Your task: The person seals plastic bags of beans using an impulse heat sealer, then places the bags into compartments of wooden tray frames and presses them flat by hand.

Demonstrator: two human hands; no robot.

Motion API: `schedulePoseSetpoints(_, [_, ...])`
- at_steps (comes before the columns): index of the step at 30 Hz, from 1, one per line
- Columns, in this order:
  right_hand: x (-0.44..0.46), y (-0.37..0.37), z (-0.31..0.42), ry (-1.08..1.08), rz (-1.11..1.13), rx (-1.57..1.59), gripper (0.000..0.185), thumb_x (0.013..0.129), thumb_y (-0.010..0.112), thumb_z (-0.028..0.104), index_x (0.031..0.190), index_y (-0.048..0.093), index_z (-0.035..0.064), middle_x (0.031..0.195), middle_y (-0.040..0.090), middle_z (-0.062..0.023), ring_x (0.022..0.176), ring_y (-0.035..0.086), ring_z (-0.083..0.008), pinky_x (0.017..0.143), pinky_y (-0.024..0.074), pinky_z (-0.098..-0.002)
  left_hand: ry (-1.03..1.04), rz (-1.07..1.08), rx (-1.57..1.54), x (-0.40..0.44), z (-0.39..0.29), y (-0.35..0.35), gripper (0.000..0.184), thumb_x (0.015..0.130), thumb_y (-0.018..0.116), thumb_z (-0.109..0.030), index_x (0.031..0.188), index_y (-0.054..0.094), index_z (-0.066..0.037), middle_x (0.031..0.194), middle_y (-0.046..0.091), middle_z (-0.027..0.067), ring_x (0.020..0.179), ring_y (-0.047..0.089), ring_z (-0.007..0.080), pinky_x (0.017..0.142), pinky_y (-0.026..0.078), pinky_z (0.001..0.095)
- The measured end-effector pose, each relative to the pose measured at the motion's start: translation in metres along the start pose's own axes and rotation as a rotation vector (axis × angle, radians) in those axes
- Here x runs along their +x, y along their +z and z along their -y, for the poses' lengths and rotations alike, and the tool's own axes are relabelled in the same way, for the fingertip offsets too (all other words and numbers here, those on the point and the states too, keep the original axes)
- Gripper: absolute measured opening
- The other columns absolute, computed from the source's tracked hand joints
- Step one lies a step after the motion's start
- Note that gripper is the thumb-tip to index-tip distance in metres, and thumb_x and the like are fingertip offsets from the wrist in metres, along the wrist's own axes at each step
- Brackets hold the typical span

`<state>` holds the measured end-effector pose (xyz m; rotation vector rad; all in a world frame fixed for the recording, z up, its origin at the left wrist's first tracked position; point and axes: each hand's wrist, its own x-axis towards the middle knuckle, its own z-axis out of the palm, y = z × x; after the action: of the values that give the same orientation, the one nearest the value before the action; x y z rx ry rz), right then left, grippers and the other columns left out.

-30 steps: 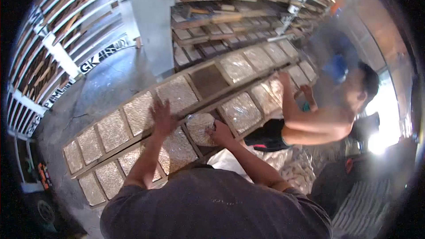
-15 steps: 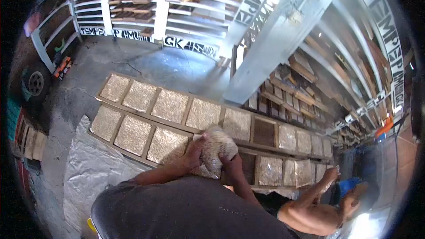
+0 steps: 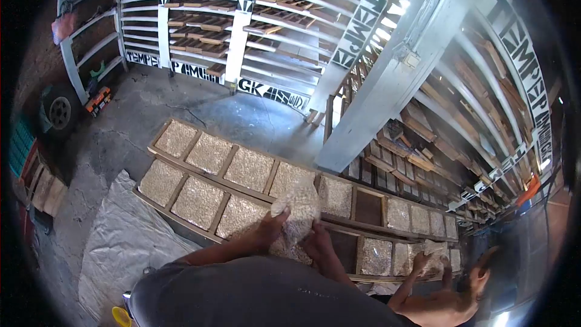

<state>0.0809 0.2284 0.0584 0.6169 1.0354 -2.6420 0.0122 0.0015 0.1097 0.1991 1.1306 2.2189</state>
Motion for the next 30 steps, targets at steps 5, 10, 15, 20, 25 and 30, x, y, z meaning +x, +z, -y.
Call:
schedulePoseSetpoints(5, [-0.018,0.1,0.019,-0.353,-0.049,-0.684,0.058,0.101,0.07,0.031,0.143,0.047,-0.0014,0.136,0.06,-0.0155,0.119,0.06,-0.0276,0.1,0.0507,-0.0431,-0.114,0.12,-0.502,-0.016,0.011,-0.061,0.084,0.103,0.041,-0.068,0.158,0.035,-0.005,0.157,0.048,0.0172,0.143,0.047,0.0335,0.119,0.037,0.0518])
schedulePoseSetpoints(10, [-0.009,0.085,0.03,-0.104,0.033,-0.442,0.053,0.096,0.073,0.028,0.135,0.054,-0.0022,0.123,0.065,-0.0151,0.112,0.065,-0.031,0.097,0.0521,-0.0426,-0.385,0.109,0.195,-0.017,-0.051,-0.044,0.071,0.102,0.058,-0.059,0.141,0.056,0.0,0.14,0.061,0.0224,0.13,0.059,0.0368,0.109,0.047,0.0546])
schedulePoseSetpoints(15, [0.038,-0.029,-0.048,0.046,-0.105,-0.294,0.058,0.099,0.069,0.032,0.144,0.053,0.0003,0.13,0.063,-0.0193,0.116,0.063,-0.0295,0.096,0.0541,-0.0442,0.099,-0.125,0.836,0.009,-0.025,-0.058,0.048,0.099,0.071,-0.021,0.136,0.054,0.005,0.124,0.066,0.019,0.117,0.063,0.0307,0.099,0.052,0.0451])
schedulePoseSetpoints(20, [0.011,0.042,-0.038,0.139,0.132,0.091,0.048,0.101,0.066,0.026,0.14,0.054,0.0003,0.128,0.065,-0.0191,0.105,0.071,-0.0314,0.093,0.0593,-0.0453,-0.207,-0.171,0.797,0.002,-0.055,-0.05,0.059,0.097,0.073,-0.038,0.13,0.057,0.008,0.122,0.067,0.0204,0.107,0.065,0.0258,0.088,0.055,0.0435])
schedulePoseSetpoints(25, [0.016,0.048,-0.048,0.046,-0.076,-0.182,0.044,0.1,0.066,0.018,0.139,0.052,0.0009,0.126,0.066,-0.0167,0.11,0.07,-0.0326,0.094,0.0602,-0.0484,-0.379,-0.208,0.848,0.01,-0.025,-0.07,0.071,0.105,0.052,-0.057,0.138,0.055,0.006,0.129,0.066,0.0212,0.115,0.064,0.0315,0.097,0.052,0.0455])
schedulePoseSetpoints(30, [0.013,0.051,-0.036,0.041,-0.223,-0.126,0.041,0.099,0.067,0.012,0.135,0.052,-0.0008,0.124,0.066,-0.0159,0.111,0.07,-0.0336,0.093,0.061,-0.0511,-0.503,-0.275,-0.013,0.016,-0.002,-0.101,0.073,0.108,0.033,-0.063,0.151,0.048,-0.005,0.141,0.061,0.0198,0.127,0.058,0.0366,0.111,0.044,0.0499])
